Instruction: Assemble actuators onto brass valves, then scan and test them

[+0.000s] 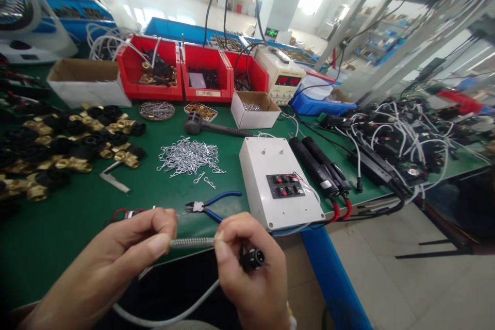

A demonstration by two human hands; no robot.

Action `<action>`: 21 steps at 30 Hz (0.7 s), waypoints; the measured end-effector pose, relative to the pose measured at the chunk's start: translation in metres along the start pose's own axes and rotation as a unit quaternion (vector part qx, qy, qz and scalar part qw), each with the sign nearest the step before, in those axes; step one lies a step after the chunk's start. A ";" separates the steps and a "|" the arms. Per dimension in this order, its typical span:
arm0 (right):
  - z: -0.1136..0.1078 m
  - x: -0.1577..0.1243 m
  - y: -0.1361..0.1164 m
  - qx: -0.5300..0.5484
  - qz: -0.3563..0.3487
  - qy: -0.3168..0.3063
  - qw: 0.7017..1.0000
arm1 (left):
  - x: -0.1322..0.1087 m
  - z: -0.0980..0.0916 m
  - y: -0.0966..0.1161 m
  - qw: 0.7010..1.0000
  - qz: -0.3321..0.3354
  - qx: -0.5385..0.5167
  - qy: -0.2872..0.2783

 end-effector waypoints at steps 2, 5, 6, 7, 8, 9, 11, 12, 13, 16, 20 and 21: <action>-0.001 0.000 0.003 0.021 0.005 0.009 1.000 | -0.001 -0.003 -0.003 1.000 0.008 -0.014 0.012; -0.002 -0.003 0.008 0.060 0.022 0.021 0.998 | -0.003 -0.007 -0.008 1.000 0.013 -0.021 0.018; -0.001 -0.004 0.009 0.071 0.026 0.027 0.997 | -0.004 -0.007 -0.010 0.999 0.015 -0.022 0.021; 0.000 -0.004 0.009 0.078 0.030 0.032 0.996 | -0.004 -0.006 -0.010 0.999 0.017 -0.022 0.023; 0.001 -0.005 0.009 0.080 0.028 0.034 0.996 | -0.003 -0.004 -0.010 0.999 0.021 -0.023 0.024; 0.003 -0.005 0.009 0.077 0.025 0.029 0.996 | -0.002 -0.001 -0.010 0.999 0.025 -0.026 0.023; 0.006 -0.005 0.009 0.067 0.014 0.010 0.998 | 0.001 0.005 -0.007 0.999 0.031 -0.034 0.027; 0.007 -0.005 0.010 0.065 0.015 0.007 0.998 | 0.003 0.007 -0.005 0.998 0.035 -0.037 0.035; 0.007 -0.006 0.011 0.065 0.020 0.012 0.998 | 0.004 0.009 -0.003 0.998 0.039 -0.036 0.046; 0.003 -0.007 0.014 0.068 0.043 0.043 0.996 | 0.008 0.009 0.005 0.996 0.047 -0.016 0.072; 0.002 -0.006 0.011 0.072 0.035 0.002 0.997 | 0.006 0.009 0.005 0.995 0.041 0.053 0.068; 0.004 -0.006 0.008 0.076 0.038 -0.018 0.996 | 0.005 0.009 0.002 0.994 0.038 0.082 0.067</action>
Point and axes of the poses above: each hand's wrist, its own x-axis towards the middle knuckle, its own z-axis out of the palm, y = z × x, the point moved 2 cm from there along x, towards the middle knuckle, and after that the axes turned 14 degrees about -y, right-handed, at the moved point
